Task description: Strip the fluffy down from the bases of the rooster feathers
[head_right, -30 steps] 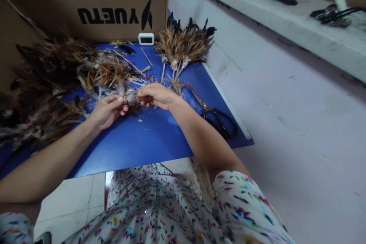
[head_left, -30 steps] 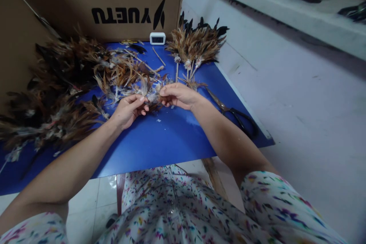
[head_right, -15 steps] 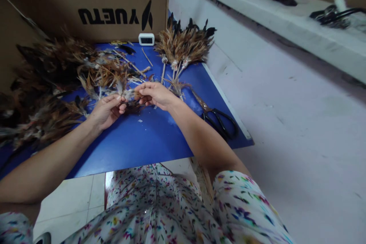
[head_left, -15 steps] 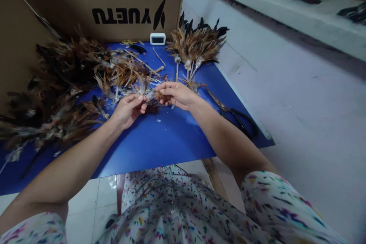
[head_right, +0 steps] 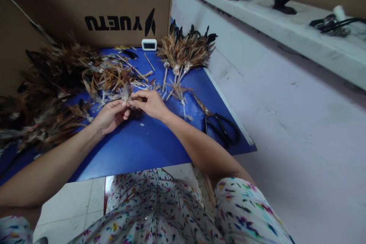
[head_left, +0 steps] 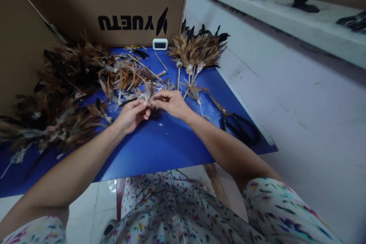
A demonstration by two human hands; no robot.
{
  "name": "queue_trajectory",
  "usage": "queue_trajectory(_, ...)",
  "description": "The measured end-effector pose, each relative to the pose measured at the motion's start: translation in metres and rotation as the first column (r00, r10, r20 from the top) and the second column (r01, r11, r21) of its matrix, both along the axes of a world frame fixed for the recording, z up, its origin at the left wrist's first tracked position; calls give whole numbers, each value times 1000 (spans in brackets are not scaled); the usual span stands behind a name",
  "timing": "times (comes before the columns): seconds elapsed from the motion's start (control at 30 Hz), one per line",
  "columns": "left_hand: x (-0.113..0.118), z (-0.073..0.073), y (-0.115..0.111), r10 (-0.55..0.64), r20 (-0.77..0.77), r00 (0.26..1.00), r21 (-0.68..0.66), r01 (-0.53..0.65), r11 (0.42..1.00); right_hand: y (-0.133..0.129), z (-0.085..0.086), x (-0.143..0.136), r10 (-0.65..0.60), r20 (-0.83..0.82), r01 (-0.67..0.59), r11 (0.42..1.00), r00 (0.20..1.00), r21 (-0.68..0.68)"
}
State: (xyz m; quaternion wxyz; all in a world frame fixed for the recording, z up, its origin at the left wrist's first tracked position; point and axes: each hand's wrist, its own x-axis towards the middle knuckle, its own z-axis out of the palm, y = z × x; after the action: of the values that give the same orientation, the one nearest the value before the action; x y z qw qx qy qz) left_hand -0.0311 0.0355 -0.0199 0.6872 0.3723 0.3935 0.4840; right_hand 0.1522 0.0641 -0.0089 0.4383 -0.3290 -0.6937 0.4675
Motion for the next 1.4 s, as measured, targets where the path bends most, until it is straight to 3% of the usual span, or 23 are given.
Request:
queue_trajectory(0.17,3,5,-3,8,-16,1000,-32,-8,999,-1,4,-1,-91,-5,91,995,996,38)
queue_trajectory(0.37,3,3,-3,-49,-33,998,-24,48,999,-6,4,-3,-83,-46,87,991,996,102)
queue_trajectory(0.87,3,3,-3,-54,-38,998,-46,52,998,-10,6,-7,-124,-31,125,991,992,38)
queue_trajectory(1.2,2,5,-2,-50,-1,999,-51,50,997,-8,0,-7,-82,-80,94,981,993,169)
queue_trajectory(1.4,1,4,-2,-45,-21,999,-62,44,997,-4,-7,-6,-97,-13,97,959,995,265)
